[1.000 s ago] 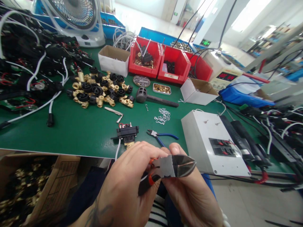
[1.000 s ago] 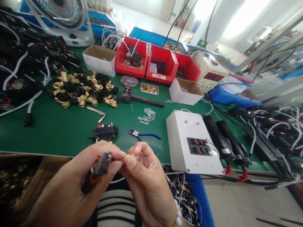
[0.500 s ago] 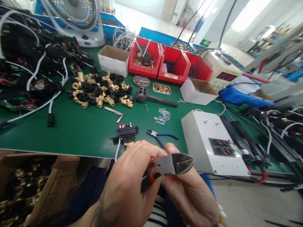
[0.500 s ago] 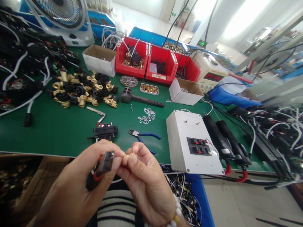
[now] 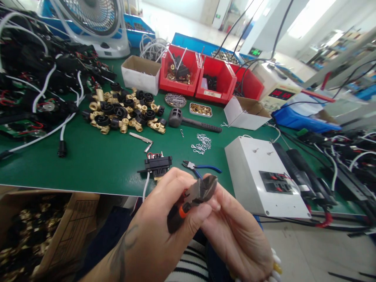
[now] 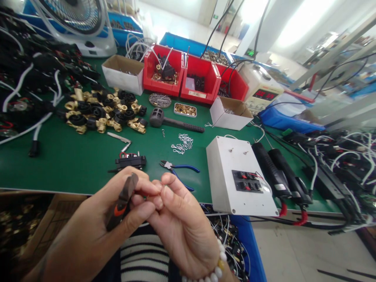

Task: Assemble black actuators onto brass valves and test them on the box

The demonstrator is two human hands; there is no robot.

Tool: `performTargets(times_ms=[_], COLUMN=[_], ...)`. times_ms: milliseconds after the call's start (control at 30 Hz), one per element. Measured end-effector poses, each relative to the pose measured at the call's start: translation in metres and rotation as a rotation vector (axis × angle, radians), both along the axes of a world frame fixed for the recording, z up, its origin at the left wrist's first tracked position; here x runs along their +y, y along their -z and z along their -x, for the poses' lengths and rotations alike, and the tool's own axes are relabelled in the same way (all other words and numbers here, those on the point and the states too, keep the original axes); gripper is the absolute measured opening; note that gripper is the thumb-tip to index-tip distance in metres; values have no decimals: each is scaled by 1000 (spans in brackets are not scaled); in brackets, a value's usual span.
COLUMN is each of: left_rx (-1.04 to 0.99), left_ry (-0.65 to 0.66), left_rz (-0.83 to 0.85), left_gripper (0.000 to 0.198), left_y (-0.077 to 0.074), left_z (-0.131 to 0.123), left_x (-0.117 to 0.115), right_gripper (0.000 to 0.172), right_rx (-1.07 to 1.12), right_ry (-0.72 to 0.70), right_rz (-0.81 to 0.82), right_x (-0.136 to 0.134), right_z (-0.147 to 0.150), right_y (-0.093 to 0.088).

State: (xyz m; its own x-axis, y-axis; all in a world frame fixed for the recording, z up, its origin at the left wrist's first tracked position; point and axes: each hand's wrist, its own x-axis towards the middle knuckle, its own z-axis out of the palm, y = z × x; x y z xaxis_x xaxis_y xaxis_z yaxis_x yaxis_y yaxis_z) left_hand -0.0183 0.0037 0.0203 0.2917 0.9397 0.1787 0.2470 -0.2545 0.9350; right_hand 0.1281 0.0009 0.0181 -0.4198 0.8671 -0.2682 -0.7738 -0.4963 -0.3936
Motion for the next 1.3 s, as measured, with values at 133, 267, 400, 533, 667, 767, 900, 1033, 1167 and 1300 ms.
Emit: performTargets(times_ms=[133,267,400,533,667,767,900,1033,1167,1300], left_rx=[4,-8,-1,135,382,523,619,618,607,605], left_ry=[29,27,-35,-154,-237,-282,-311,-296,-275,-272], left_rz=[36,30,-21,-150,-332,-434,-450,-449,-453,-471], left_gripper=[4,7,9,18,34,42,46,51,52,53], left_y=[-2,-2,-3,-1,10,17,21,23,24,24], left_z=[2,3,1,-1,-2,-3,-7,-11,-12,-12], left_x=[-1,0,0,-7,-15,-17,-18,-21,-23,-22], right_gripper=[8,7,17,18,18,16,17,18,17,18], right_rx=[-1,8,33,37,35,27,39,56,71,77], right_ry=[-47,-48,-12,97,182,217,244,263,274,280], right_rz=[-46,-58,-96,-59,-25,-57,-98,-105,-109,-116], right_x=[-1,-1,-2,0,1,1,1,0,-2,-2], right_z=[-2,0,3,2,0,1,2,3,3,4], right_y=[2,1,-1,-3,-4,-4,-5,-8,-9,-9])
